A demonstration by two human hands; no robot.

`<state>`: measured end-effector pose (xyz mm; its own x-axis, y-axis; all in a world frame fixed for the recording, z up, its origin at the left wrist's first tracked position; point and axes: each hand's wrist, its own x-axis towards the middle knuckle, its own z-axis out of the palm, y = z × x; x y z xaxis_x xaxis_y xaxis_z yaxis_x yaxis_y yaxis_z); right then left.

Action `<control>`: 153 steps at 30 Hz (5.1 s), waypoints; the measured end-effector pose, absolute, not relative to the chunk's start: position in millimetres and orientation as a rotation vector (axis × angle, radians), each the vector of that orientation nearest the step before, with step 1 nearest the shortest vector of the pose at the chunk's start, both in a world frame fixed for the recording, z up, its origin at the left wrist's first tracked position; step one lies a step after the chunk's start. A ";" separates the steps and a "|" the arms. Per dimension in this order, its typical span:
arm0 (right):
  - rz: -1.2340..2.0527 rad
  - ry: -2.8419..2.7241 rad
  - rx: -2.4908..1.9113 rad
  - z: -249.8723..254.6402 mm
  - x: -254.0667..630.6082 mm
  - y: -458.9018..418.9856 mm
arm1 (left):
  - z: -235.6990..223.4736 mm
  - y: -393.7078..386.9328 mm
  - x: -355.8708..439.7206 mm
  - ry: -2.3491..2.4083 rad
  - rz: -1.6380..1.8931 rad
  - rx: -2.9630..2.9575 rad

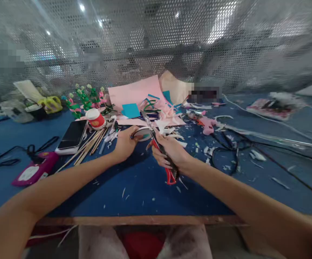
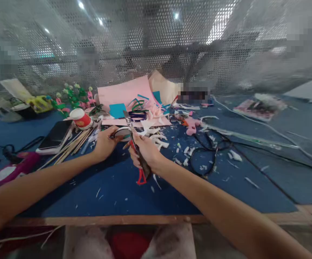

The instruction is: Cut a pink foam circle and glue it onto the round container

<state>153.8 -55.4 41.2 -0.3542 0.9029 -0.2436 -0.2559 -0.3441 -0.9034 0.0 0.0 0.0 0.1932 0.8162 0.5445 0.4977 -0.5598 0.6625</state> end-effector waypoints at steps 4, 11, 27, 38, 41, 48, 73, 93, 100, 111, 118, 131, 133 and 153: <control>1.821 -1.017 -1.025 38.9 151.5 -55.3 | 4.3 -1.5 -0.3 1.306 1.367 2.084; 1.807 -1.051 -1.005 40.2 153.5 -59.2 | -0.5 -1.2 -0.3 1.143 1.352 2.159; 1.774 -1.059 -1.023 35.2 152.4 -56.3 | 1.6 -3.8 -1.2 1.256 1.269 2.313; 1.800 -1.087 -1.004 33.7 149.4 -54.9 | 4.8 -5.0 0.6 1.358 1.336 2.202; 1.808 -1.081 -1.010 32.3 150.3 -55.7 | 1.9 -3.4 -0.5 1.313 1.335 2.241; 1.839 -1.065 -0.950 32.8 150.5 -56.7 | 0.8 -4.7 -0.8 1.207 1.261 2.300; 1.868 -0.943 -0.973 34.0 155.8 -49.1 | -8.3 21.8 -1.1 1.028 1.416 1.437; 1.877 -0.990 -0.943 38.9 154.8 -53.2 | -0.9 9.7 0.5 1.014 1.366 1.663; 1.873 -1.039 -0.924 36.6 154.5 -53.9 | -3.5 11.9 -1.6 1.091 1.398 1.634; 1.857 -0.953 -0.956 43.6 153.2 -54.6 | -6.6 11.4 -1.7 1.193 1.337 1.889; 1.877 -0.943 -0.951 42.6 153.0 -54.3 | -3.8 12.8 -2.6 1.034 1.365 1.985; 1.883 -0.932 -0.982 39.3 154.3 -48.4 | -16.0 24.3 -3.6 1.148 1.192 1.920; 1.865 -0.946 -0.968 39.3 155.2 -48.3 | -15.3 23.8 -3.2 1.104 1.259 1.906; 1.832 -0.994 -0.948 36.5 157.9 -50.4 | -8.9 12.2 -3.4 1.008 1.320 2.228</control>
<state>157.9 -50.4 36.5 -0.3743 0.9000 -0.2233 -0.3038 -0.3465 -0.8875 -3.4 12.2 -8.9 0.3086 0.7313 0.6082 0.3940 -0.6803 0.6180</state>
